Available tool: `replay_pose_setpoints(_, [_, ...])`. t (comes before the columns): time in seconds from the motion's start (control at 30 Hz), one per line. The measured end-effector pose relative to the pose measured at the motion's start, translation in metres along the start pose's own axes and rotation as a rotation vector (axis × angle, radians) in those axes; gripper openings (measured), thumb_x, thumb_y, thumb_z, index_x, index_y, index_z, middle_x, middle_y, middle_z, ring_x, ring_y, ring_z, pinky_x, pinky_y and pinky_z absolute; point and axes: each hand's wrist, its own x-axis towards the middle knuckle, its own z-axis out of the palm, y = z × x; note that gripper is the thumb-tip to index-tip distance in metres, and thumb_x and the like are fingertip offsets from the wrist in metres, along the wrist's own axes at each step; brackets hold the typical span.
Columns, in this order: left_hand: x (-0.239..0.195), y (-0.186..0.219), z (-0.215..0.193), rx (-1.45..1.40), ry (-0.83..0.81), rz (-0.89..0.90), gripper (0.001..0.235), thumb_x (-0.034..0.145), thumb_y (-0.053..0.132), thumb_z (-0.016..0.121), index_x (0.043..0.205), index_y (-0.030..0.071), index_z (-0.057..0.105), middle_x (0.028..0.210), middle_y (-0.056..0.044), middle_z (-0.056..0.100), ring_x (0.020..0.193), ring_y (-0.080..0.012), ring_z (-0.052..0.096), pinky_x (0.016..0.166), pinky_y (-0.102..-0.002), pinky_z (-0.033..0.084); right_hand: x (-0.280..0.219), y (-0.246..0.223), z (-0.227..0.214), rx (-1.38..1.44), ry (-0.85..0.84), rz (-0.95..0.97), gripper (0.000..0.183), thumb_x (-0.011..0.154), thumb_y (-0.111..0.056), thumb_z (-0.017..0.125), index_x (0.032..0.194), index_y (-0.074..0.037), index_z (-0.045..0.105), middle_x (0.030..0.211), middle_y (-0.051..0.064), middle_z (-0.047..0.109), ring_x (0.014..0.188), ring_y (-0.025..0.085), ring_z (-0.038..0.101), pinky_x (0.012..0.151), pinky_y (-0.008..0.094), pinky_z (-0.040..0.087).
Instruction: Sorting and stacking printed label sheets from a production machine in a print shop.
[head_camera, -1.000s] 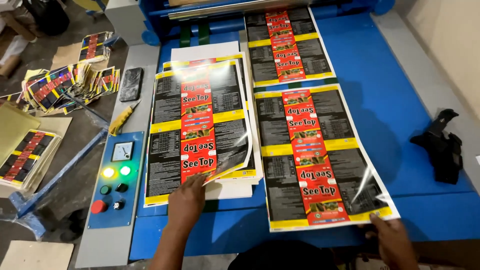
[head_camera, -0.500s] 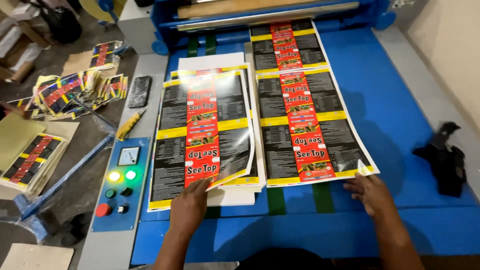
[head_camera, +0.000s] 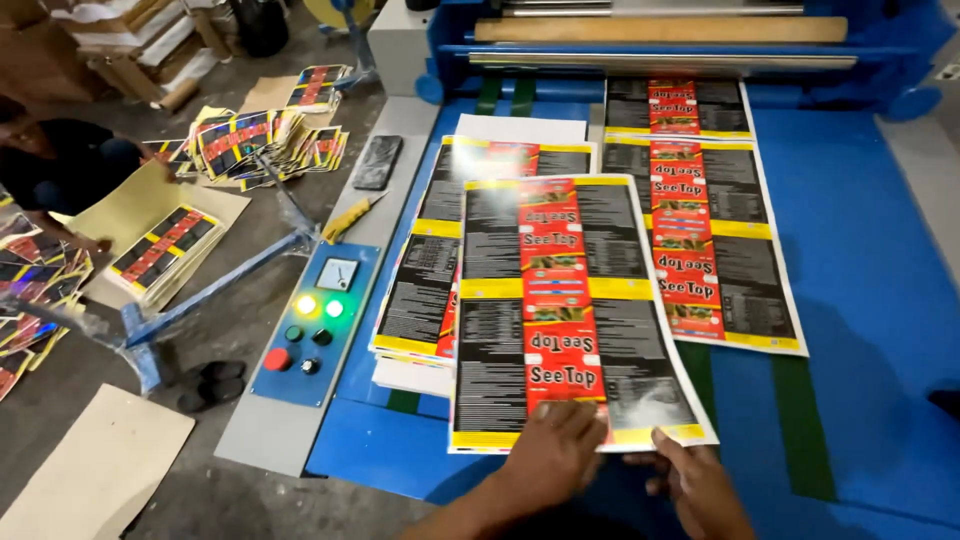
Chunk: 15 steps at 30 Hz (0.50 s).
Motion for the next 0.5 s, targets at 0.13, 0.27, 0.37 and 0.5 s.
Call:
replay_pose_setpoints(0.13, [0.003, -0.02, -0.016, -0.154, 0.078, 0.116, 0.052, 0.081, 0.031, 0.076, 0.117, -0.004, 0.064, 0.121, -0.022, 0.065, 0.114, -0.04, 0.061, 0.09, -0.057, 0.047, 0.029, 0.031, -0.057, 0.033, 0.084, -0.092, 0.029, 0.095, -0.018, 0.061, 0.121, -0.005, 0.064, 0.101, 0.015, 0.075, 0.079, 0.025, 0.073, 0.053, 0.038, 0.046])
replay_pose_setpoints(0.27, [-0.018, -0.098, -0.001, 0.007, 0.097, -0.097, 0.045, 0.09, 0.024, 0.074, 0.128, 0.002, 0.064, 0.132, -0.015, 0.066, 0.128, -0.0363, 0.061, 0.105, -0.05, 0.048, 0.044, 0.064, -0.148, -0.064, 0.216, -0.134, 0.029, 0.097, -0.018, 0.063, 0.122, -0.002, 0.065, 0.095, 0.018, 0.075, 0.07, 0.027, 0.067, 0.048, 0.04, 0.044])
replay_pose_setpoints(0.37, [-0.012, -0.112, -0.036, 0.189, 0.119, -0.141, 0.065, 0.082, 0.04, 0.075, 0.129, -0.002, 0.061, 0.133, -0.021, 0.063, 0.131, -0.0415, 0.056, 0.107, -0.055, 0.044, 0.052, 0.087, -0.219, -0.151, 0.275, -0.111, 0.03, 0.101, -0.018, 0.064, 0.126, -0.003, 0.066, 0.093, 0.023, 0.075, 0.065, 0.031, 0.062, 0.046, 0.043, 0.042])
replay_pose_setpoints(0.5, [-0.028, -0.141, -0.027, 0.389, -0.014, -0.14, 0.066, 0.082, 0.045, 0.069, 0.128, -0.003, 0.06, 0.136, -0.022, 0.061, 0.129, -0.0388, 0.053, 0.104, -0.053, 0.041, 0.04, 0.102, -0.278, -0.09, 0.352, -0.01, 0.037, 0.097, -0.014, 0.061, 0.134, -0.014, 0.059, 0.102, 0.019, 0.073, 0.075, 0.03, 0.069, 0.054, 0.045, 0.052])
